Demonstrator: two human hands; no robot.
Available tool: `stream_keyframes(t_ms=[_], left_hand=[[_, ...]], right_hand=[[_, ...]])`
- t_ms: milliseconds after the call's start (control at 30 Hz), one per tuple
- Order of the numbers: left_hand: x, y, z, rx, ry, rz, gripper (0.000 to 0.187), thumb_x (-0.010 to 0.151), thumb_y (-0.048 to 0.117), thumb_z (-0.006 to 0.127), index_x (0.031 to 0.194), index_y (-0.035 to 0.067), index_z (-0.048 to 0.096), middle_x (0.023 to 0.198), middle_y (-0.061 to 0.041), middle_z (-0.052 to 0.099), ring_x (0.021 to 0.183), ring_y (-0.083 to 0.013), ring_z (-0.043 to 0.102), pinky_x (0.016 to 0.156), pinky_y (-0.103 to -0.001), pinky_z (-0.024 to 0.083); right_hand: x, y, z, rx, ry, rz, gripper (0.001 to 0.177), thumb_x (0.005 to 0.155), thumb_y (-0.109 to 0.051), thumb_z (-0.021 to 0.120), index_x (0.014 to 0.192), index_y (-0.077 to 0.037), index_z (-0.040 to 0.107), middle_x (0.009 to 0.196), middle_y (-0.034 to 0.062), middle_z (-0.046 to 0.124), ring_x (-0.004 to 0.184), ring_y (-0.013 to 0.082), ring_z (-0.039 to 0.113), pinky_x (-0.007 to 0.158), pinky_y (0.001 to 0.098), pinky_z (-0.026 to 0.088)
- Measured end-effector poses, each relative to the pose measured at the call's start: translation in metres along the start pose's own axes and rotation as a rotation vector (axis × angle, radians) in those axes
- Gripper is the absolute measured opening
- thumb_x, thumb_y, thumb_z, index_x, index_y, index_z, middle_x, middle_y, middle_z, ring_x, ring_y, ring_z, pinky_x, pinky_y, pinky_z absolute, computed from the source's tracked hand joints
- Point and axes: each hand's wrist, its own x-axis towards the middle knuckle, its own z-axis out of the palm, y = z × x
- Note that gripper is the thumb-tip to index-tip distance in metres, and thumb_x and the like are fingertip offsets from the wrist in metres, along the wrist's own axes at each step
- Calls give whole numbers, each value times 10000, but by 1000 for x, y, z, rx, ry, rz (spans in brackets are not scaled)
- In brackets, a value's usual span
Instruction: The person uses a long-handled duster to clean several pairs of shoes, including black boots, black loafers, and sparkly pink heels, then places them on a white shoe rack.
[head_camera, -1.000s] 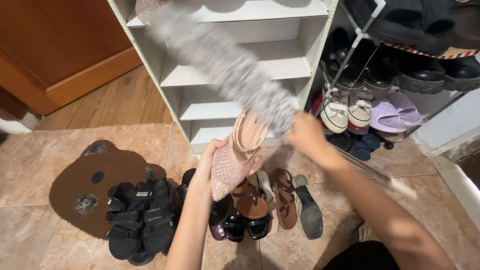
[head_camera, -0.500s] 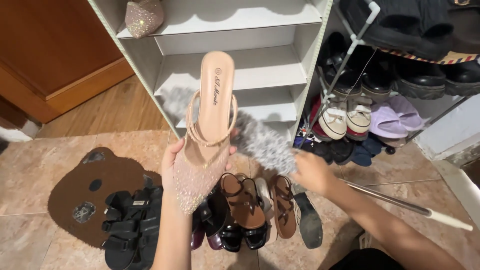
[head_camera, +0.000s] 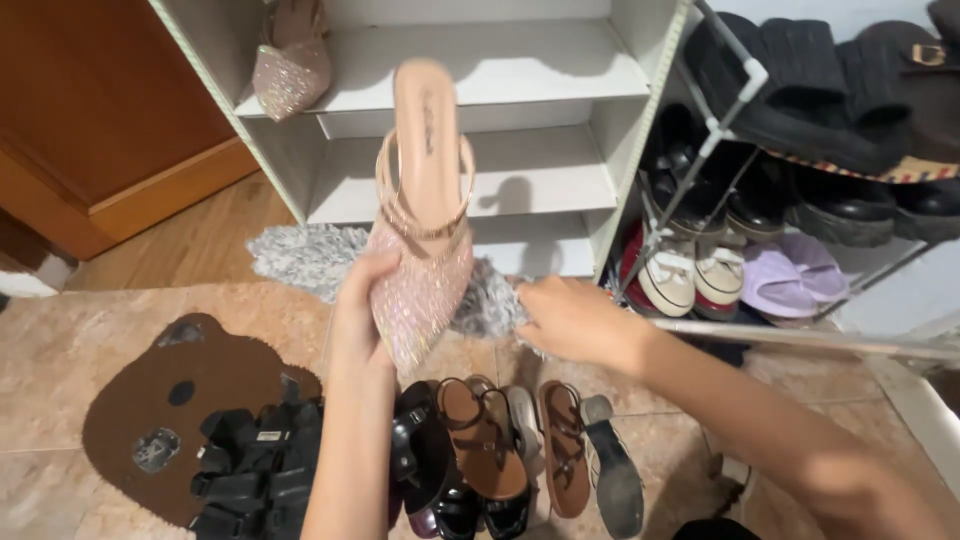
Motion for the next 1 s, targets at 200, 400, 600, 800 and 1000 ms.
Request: stream_keyframes(t_ms=[200,400,600,800,1000], left_hand=[[89,37,-19,275,193,58,524,870,-16,566,1391,-56,522,1249,-215,663,1076,-313,698,931,-437,597],[160,77,-38,457,127,173,424,847,-105,527,1264,-119,598,1159,-230,697,1005,-319,725,906,-442,616],[184,110,-26,706,250,109,353,865,-61,586,1209,-113,644,1097,-198,716,947,-282,716,807,-411,577],[214,107,-34,633,374,90,305,835,-69,593,1126,-154,627,1049,-234,702,932,-334,720,809,-436,626],[219,109,-34,635,268,68,381,835,-37,597,1209,-67,661,1136,-204,716,1006,-305,716,890,-408,607]], right_hand=[[43,-45,-75,7,-27,64,812,895,-743,449,1199,-14,636,843,260,727,868,439,721,805,521,579],[89,-69,-103,87,-54,130,949,797,-878,356,983,-57,795,881,176,791,949,371,762,903,474,580],[122,-72,-116,140,-18,105,1061,715,-938,308,1142,-77,756,988,248,764,1030,429,719,931,503,556],[157,-38,-103,197,-94,75,1367,714,-1014,251,1235,205,586,1206,392,623,1212,472,618,1044,487,494],[161,-47,-110,266,-169,130,1376,708,-985,187,1234,206,633,1288,389,632,1279,454,610,1084,495,468]])
